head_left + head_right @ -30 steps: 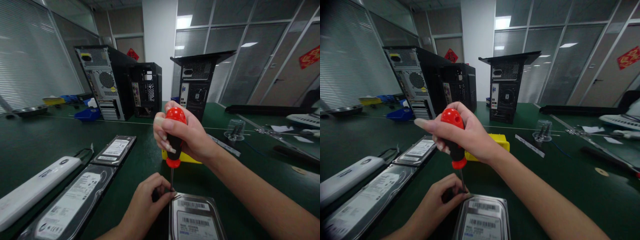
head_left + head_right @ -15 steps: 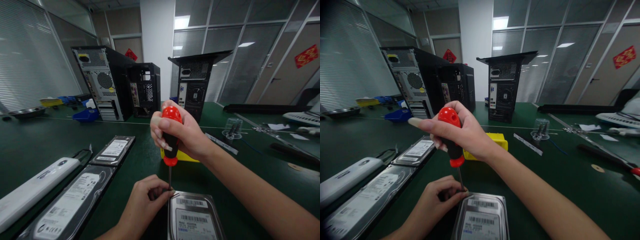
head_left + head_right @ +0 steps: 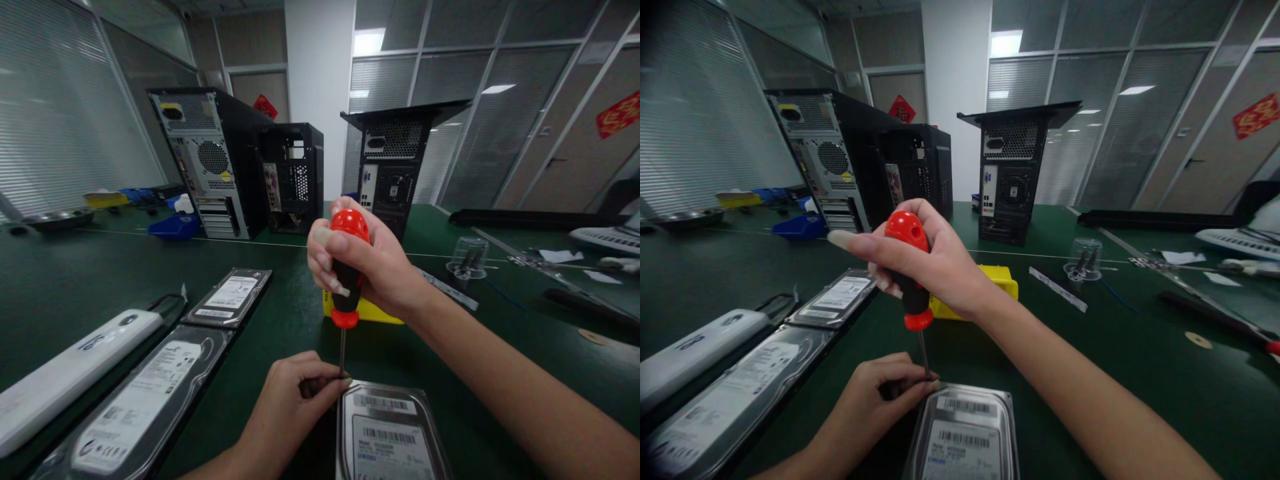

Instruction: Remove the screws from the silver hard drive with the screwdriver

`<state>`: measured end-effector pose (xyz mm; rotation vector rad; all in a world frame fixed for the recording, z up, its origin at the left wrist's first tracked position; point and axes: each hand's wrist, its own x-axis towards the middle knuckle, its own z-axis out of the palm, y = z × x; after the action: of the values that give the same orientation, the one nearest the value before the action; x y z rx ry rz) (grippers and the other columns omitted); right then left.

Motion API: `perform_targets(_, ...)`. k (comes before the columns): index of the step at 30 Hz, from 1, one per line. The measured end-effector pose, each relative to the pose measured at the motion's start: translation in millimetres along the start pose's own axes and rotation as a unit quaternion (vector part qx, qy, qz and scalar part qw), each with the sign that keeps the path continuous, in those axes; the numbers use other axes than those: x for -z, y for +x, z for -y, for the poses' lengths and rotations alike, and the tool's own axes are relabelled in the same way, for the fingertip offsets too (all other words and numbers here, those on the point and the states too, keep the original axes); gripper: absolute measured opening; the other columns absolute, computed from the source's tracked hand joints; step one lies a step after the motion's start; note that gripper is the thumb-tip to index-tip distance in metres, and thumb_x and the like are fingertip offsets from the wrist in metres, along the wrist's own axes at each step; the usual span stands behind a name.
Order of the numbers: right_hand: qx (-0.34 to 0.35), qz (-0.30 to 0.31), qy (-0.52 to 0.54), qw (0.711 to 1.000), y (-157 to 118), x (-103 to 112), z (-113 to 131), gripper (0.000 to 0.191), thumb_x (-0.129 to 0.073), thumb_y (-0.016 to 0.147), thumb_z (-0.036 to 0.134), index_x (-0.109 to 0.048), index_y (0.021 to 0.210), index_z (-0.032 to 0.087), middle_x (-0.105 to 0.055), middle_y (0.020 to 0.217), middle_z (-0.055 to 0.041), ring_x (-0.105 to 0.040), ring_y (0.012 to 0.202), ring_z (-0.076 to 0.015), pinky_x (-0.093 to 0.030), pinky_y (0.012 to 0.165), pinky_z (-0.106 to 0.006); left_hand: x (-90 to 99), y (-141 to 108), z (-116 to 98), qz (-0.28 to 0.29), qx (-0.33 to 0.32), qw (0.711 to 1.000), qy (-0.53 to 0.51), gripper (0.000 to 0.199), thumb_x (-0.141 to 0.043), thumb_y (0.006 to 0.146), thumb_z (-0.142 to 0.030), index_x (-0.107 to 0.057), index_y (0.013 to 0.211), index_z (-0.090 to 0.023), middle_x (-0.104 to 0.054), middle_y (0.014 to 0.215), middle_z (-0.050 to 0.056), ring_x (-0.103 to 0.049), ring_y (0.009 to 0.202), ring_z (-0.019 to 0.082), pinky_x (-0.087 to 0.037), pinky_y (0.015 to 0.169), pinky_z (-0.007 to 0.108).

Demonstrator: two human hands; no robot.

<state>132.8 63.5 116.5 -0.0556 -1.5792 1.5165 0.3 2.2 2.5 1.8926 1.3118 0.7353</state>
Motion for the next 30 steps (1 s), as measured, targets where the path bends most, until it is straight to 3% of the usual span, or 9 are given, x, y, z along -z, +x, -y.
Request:
perform_targets(17,0.014,-0.015,0.006,1.000,1.2,0.3,-1.7,0.032,-0.067,0.076,0.027,-0.040,0.092,0.023,-0.052,0.064,0.0072,-0.048,0.049,-0.0046,-0.039,0.047,-0.017,-0.8,1.0,1.0,0.002,0.020,1.000,-0.008,0.022,-0.058,0.081,-0.034,-0.074,0.077,-0.020,-0.060,0.069,0.001,-0.053,0.057,0.012,-0.036,0.052,0.022)
perform_targets(30,0.013,-0.020,0.004,1.000,0.7,0.0,-2.3,0.034,-0.066,0.078,0.023,-0.043,0.103,0.023,-0.053,0.063,0.0071,-0.048,0.049,-0.0051,-0.040,0.045,-0.017,-2.9,1.8,-1.2,-0.009,0.013,0.999,0.033,0.017,-0.062,0.078,-0.033,-0.072,0.083,-0.021,-0.053,0.063,-0.002,-0.045,0.054,0.011,-0.031,0.050,0.021)
